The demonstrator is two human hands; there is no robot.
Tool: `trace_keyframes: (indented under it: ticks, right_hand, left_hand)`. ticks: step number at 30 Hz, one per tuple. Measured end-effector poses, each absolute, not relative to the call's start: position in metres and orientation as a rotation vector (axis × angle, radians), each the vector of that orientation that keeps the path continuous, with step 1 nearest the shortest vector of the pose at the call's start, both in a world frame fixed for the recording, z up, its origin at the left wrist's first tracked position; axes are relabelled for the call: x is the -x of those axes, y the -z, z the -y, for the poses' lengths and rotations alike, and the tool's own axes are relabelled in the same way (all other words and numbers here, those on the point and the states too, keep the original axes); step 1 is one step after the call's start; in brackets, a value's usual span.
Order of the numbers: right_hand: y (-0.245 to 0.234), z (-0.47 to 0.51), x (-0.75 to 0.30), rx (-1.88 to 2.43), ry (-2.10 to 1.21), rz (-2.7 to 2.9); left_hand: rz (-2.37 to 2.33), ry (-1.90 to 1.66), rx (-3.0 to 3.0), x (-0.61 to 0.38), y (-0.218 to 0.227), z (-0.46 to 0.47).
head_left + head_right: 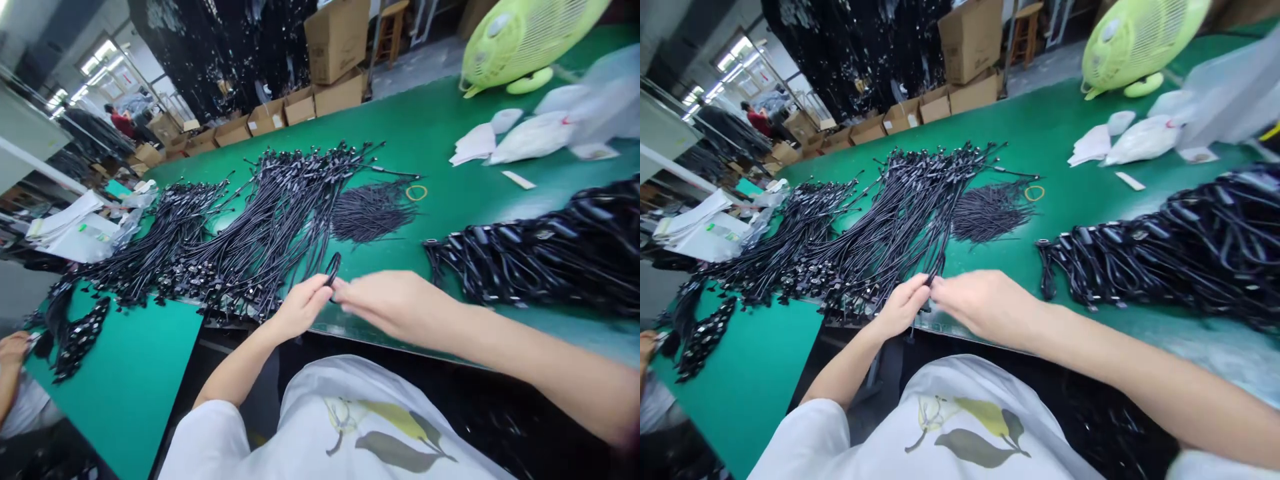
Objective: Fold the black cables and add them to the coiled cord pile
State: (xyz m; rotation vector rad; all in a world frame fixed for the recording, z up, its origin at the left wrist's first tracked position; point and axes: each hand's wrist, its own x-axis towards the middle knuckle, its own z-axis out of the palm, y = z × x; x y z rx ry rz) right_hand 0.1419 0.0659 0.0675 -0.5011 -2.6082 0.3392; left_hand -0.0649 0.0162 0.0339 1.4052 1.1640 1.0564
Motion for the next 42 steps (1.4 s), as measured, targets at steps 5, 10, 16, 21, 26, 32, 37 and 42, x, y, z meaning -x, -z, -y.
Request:
trace_keyframes:
  ticks: [5, 10, 16, 21, 26, 32, 37, 42]
  right_hand:
    - [-0.058, -0.096, -0.117, 0.699, -0.945, 1.967]
    - [-0.025, -0.085, -0.096, 0.779, -1.750, 1.275]
    - [-0.024, -0.069, -0.097, 0.714, -2.021, 0.863]
    - [-0.019, -0.059, -0.088, 0.831, -1.726, 0.915]
    - [-0.005, -0.062, -0.078, 0.895, -1.405, 1.170]
    - [-0.003, -0.061, -0.075, 0.813, -1.904, 0.653]
    - [-0.004, -0.048, -0.078, 0.834, -1.813, 0.957]
    - [-0.011, -0.042, -0.079, 0.776, -1.842, 0.982]
  left_hand:
    - [-0.894, -1.182, -1.131, 0.058, -0.038, -0.015]
    - [-0.879, -1.209, -0.752, 0.049, -0.028, -0.017]
    - [-1.001, -1.249, -0.744, 0.030, 0.005, -0.008]
    - [-1.194, -1.008, -1.142, 0.036, 0.012, -0.002]
    - [-1.087, -1.189, -0.876, 0.038, 0.012, -0.003]
    - [-0.943, -1.261, -0.617, 0.034, 0.005, -0.008]
    - [-1.043, -1.100, -0.806, 0.032, 0.011, -0.002]
    - [-1.070, -0.874, -1.133, 0.041, 0.017, 0.002]
